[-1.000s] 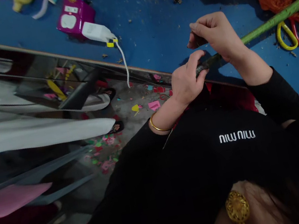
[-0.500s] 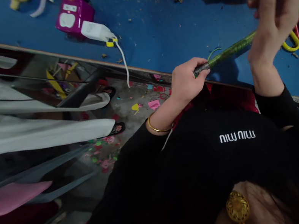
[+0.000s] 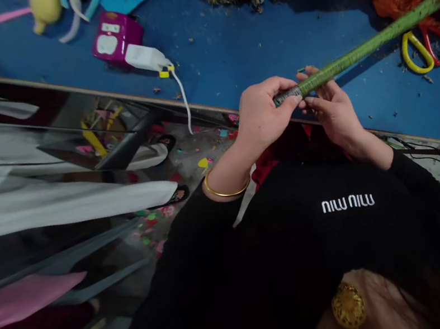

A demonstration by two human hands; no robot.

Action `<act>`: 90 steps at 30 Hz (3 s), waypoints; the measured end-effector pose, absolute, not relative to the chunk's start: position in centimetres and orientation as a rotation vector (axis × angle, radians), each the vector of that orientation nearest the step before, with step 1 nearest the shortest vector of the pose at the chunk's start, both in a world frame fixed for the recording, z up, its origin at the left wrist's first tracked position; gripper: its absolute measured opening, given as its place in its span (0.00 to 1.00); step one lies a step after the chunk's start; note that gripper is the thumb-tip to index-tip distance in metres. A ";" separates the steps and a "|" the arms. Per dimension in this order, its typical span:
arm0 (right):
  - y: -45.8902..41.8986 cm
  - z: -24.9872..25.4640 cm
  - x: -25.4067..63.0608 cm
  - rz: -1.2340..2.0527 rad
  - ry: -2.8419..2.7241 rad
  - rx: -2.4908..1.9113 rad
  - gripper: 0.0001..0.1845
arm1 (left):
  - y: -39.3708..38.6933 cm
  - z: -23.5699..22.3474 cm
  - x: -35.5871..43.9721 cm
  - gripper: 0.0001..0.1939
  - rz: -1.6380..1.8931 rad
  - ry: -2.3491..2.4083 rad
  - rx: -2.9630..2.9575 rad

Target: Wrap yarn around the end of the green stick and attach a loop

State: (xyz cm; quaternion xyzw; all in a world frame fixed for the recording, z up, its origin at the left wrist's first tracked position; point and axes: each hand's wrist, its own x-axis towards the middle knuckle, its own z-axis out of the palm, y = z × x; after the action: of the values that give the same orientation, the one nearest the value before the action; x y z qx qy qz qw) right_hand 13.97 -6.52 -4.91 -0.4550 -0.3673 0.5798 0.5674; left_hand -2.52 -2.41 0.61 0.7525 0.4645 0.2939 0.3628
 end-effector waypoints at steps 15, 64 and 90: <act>-10.1 -2.8 15.9 0.748 -1.531 -1.362 0.16 | -2.0 -0.3 -2.7 0.10 0.725 1.207 1.924; -1.1 1.4 14.2 1.107 -1.420 -1.086 0.16 | -3.9 -2.6 -2.3 0.13 0.717 1.331 2.006; -4.6 -0.4 16.9 0.340 -0.884 -0.881 0.19 | -3.7 -1.9 -2.5 0.13 0.706 1.281 1.985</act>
State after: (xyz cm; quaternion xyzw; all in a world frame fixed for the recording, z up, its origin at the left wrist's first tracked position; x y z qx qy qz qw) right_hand 16.91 -4.63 -0.36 -0.4104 -0.4118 0.1584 0.7981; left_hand -2.49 -3.70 -1.93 0.7596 0.4902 0.2700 0.3314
